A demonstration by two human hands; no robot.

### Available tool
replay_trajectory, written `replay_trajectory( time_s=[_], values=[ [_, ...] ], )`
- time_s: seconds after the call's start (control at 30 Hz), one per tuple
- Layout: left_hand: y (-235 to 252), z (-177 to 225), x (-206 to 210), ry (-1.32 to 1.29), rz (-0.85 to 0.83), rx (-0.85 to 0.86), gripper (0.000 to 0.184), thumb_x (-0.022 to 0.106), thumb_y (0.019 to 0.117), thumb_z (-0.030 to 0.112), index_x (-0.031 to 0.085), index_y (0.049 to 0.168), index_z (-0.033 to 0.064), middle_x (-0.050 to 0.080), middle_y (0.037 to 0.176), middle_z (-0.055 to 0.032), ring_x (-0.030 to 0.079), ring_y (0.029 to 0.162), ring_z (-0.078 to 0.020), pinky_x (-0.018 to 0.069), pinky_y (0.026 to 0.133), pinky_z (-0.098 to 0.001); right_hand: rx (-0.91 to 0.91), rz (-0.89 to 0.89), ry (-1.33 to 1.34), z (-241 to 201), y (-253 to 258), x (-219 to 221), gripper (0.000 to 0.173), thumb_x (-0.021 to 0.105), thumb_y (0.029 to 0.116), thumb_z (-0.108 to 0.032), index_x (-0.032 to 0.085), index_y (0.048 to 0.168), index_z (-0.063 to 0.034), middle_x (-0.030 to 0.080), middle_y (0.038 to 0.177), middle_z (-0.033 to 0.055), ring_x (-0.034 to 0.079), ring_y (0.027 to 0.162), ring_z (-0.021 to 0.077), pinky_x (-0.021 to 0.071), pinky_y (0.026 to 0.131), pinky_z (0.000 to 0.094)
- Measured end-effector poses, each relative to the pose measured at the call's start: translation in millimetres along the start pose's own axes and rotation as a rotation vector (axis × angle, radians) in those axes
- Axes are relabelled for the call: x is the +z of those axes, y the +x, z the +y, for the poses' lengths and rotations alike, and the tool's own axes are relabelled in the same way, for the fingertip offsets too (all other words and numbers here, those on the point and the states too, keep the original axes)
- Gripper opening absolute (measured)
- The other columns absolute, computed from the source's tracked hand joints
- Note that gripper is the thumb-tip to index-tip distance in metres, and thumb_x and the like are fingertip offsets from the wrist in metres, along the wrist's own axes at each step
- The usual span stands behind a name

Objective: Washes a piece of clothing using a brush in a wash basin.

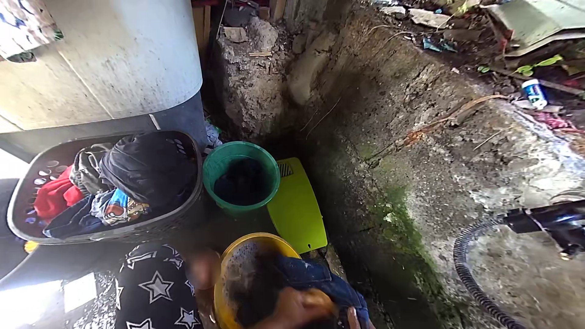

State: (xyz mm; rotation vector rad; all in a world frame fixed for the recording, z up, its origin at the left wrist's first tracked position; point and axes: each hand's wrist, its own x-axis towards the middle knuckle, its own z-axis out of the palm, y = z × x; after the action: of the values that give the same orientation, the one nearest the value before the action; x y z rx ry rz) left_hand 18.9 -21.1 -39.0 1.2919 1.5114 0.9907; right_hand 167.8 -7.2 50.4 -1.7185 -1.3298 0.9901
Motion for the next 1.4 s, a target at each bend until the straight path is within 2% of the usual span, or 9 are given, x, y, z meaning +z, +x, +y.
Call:
replay_trajectory(
  time_s=[0.13, 0.3, 0.57, 0.7, 0.93, 1.13, 1.23, 1.33, 1.4],
  values=[
    [22, -93, -64, 0.529, -0.271, -0.710, 0.061, 0.061, 0.0962, 0.057, 0.070, 0.123, 0.0024, 0.068, 0.128, -0.0231, 0.063, 0.123, -0.0413, 0.0501, 0.100, -0.0629, 0.032, 0.018, -0.101, 15, 6, -8, 0.027, 0.053, 0.1043, -0.015, 0.064, 0.105, 0.0092, 0.066, 0.086, 0.0061, 0.064, 0.083, -0.0009, 0.0530, 0.082, 0.0219],
    [27, -66, -90, 0.540, -0.154, -0.736, 0.047, 0.064, 0.0994, 0.038, 0.066, 0.127, 0.0002, 0.066, 0.131, -0.0221, 0.062, 0.125, -0.0381, 0.0493, 0.103, -0.0578, -0.042, 0.109, -0.527, 64, 12, -17, 0.064, 0.069, 0.0950, -0.017, 0.044, 0.143, 0.0162, 0.046, 0.136, 0.0464, 0.050, 0.125, 0.0601, 0.0424, 0.107, 0.0640],
    [8, -102, -57, 0.563, -0.250, -0.587, 0.054, 0.067, 0.0947, 0.014, 0.054, 0.146, 0.0075, 0.061, 0.142, -0.0201, 0.057, 0.133, -0.0388, 0.0460, 0.108, -0.0591, 0.149, -0.190, -0.302, 71, -10, 9, 0.029, 0.065, 0.0993, -0.015, 0.067, 0.111, 0.0116, 0.070, 0.097, 0.0253, 0.067, 0.092, 0.0330, 0.0520, 0.088, 0.0509],
    [12, -103, -61, 0.431, -0.146, -0.595, 0.052, 0.067, 0.0985, 0.024, 0.056, 0.145, 0.0054, 0.061, 0.142, -0.0193, 0.057, 0.134, -0.0356, 0.0435, 0.112, -0.0557, 0.402, -0.342, -0.062, 39, -2, 8, 0.037, 0.065, 0.1015, -0.020, 0.062, 0.123, 0.0098, 0.067, 0.115, 0.0257, 0.064, 0.107, 0.0301, 0.0501, 0.098, 0.0487],
    [2, -93, -85, 0.339, 0.068, -0.559, 0.049, 0.061, 0.1024, 0.021, 0.053, 0.147, 0.0021, 0.061, 0.141, -0.0219, 0.058, 0.133, -0.0364, 0.0433, 0.114, -0.0536, -0.125, -0.472, 0.145, -30, -29, 5, 0.057, 0.051, 0.0997, -0.004, 0.034, 0.151, 0.0138, 0.052, 0.147, 0.0253, 0.057, 0.130, 0.0085, 0.0449, 0.110, 0.0225],
    [22, -95, -85, 0.290, 0.127, -0.677, 0.050, 0.062, 0.1026, 0.028, 0.054, 0.145, 0.0026, 0.062, 0.138, -0.0216, 0.060, 0.130, -0.0360, 0.0452, 0.110, -0.0554, 0.139, -0.537, -0.657, 66, -9, -15, 0.062, 0.057, 0.1054, -0.018, 0.032, 0.157, 0.0048, 0.059, 0.135, 0.0345, 0.059, 0.124, 0.0520, 0.0416, 0.109, 0.0647],
    [35, -105, -80, 0.374, 0.117, -0.699, 0.051, 0.062, 0.1022, 0.031, 0.055, 0.145, 0.0044, 0.064, 0.137, -0.0204, 0.061, 0.129, -0.0361, 0.0467, 0.109, -0.0557, 0.163, -0.385, -0.343, 84, -12, -14, 0.045, 0.062, 0.0988, -0.006, 0.053, 0.139, 0.0112, 0.066, 0.121, 0.0304, 0.066, 0.114, 0.0382, 0.0492, 0.104, 0.0511],
    [34, -131, -73, 0.465, 0.081, -0.785, 0.052, 0.058, 0.1037, 0.032, 0.053, 0.147, 0.0048, 0.063, 0.138, -0.0220, 0.060, 0.130, -0.0379, 0.0467, 0.109, -0.0564, 0.396, -0.127, 0.190, 74, -9, -2, 0.017, 0.051, 0.1037, -0.008, 0.062, 0.101, 0.0043, 0.066, 0.085, 0.0062, 0.065, 0.080, 0.0100, 0.0554, 0.077, 0.0310],
    [32, -143, -70, 0.426, 0.094, -0.885, 0.049, 0.060, 0.1026, 0.030, 0.057, 0.142, 0.0010, 0.063, 0.137, -0.0249, 0.061, 0.129, -0.0400, 0.0480, 0.107, -0.0572, 0.641, -0.171, 0.356, 56, -2, 4, 0.037, 0.044, 0.1096, -0.028, 0.056, 0.127, 0.0024, 0.068, 0.109, 0.0139, 0.067, 0.098, 0.0194, 0.0565, 0.088, 0.0421]
  ],
)
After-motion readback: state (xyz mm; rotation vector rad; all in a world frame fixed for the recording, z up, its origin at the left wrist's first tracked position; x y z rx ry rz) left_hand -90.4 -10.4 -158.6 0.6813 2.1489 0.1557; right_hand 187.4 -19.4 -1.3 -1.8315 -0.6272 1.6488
